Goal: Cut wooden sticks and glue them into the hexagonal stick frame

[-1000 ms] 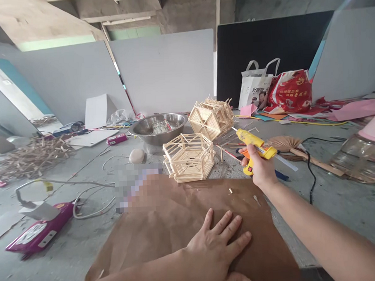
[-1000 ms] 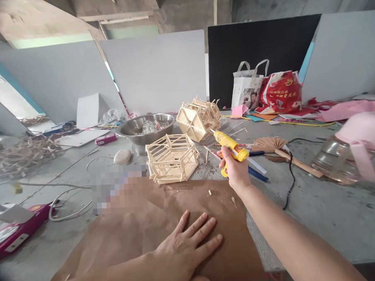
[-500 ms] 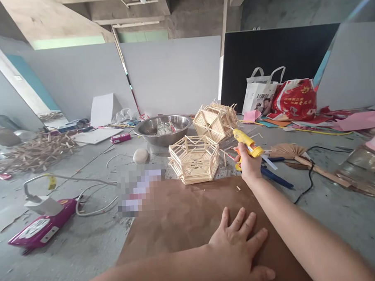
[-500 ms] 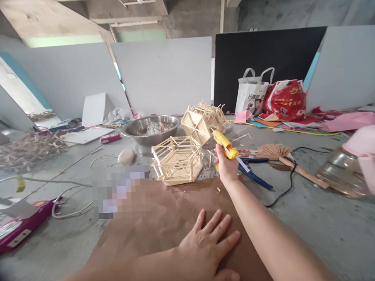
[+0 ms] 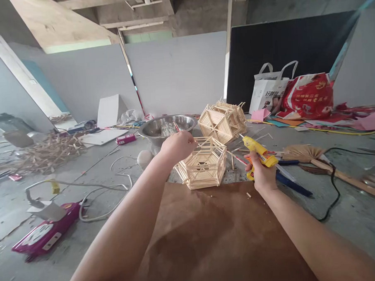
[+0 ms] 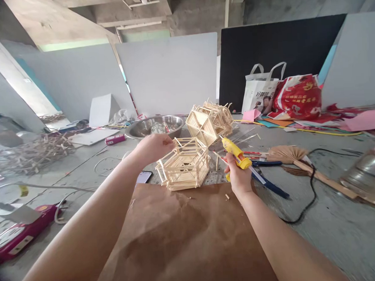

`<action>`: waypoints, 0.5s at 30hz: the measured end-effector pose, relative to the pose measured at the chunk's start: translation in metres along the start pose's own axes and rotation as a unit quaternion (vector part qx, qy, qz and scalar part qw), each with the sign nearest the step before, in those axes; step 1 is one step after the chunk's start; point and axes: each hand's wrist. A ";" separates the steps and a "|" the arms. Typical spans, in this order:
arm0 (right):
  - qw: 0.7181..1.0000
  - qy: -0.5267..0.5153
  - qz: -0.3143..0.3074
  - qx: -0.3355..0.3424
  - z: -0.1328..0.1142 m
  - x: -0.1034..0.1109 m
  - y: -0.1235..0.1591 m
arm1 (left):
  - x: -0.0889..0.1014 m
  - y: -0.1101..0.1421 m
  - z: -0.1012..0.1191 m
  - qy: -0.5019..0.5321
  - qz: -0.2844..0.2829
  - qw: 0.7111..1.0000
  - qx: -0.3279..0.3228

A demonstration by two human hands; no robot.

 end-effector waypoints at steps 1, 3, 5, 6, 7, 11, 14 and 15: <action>1.000 -0.005 0.000 -0.002 0.000 0.000 0.000 | -0.004 -0.006 -0.005 -0.041 -0.034 0.999 -0.010; 1.000 -0.018 -0.001 -0.005 0.000 -0.001 0.001 | -0.013 -0.011 -0.010 -0.096 -0.073 0.992 -0.035; 1.000 -0.028 -0.004 -0.006 0.000 -0.002 0.001 | -0.023 -0.012 -0.014 -0.101 -0.082 0.991 -0.041; 1.000 -0.030 -0.006 -0.007 0.000 -0.003 0.001 | -0.026 -0.011 -0.015 -0.099 -0.084 0.991 -0.043; 1.000 -0.029 -0.009 -0.008 0.000 -0.003 0.001 | -0.028 -0.011 -0.016 -0.098 -0.088 0.990 -0.045; 1.000 -0.021 -0.013 -0.011 0.000 -0.003 0.001 | -0.032 -0.009 -0.019 -0.078 -0.108 0.989 -0.058; 1.000 -0.014 -0.014 -0.013 0.001 -0.002 0.001 | -0.033 -0.008 -0.019 -0.055 -0.121 0.990 -0.056; 1.000 -0.012 -0.016 -0.015 0.001 -0.001 0.001 | -0.033 -0.007 -0.019 -0.047 -0.125 0.990 -0.054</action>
Point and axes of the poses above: each hand's wrist, its own y-axis away from the middle knuckle, its own x-axis out of the back of the hand, z = x × y, and after that the axes turned 10 degrees about -x, right-handed
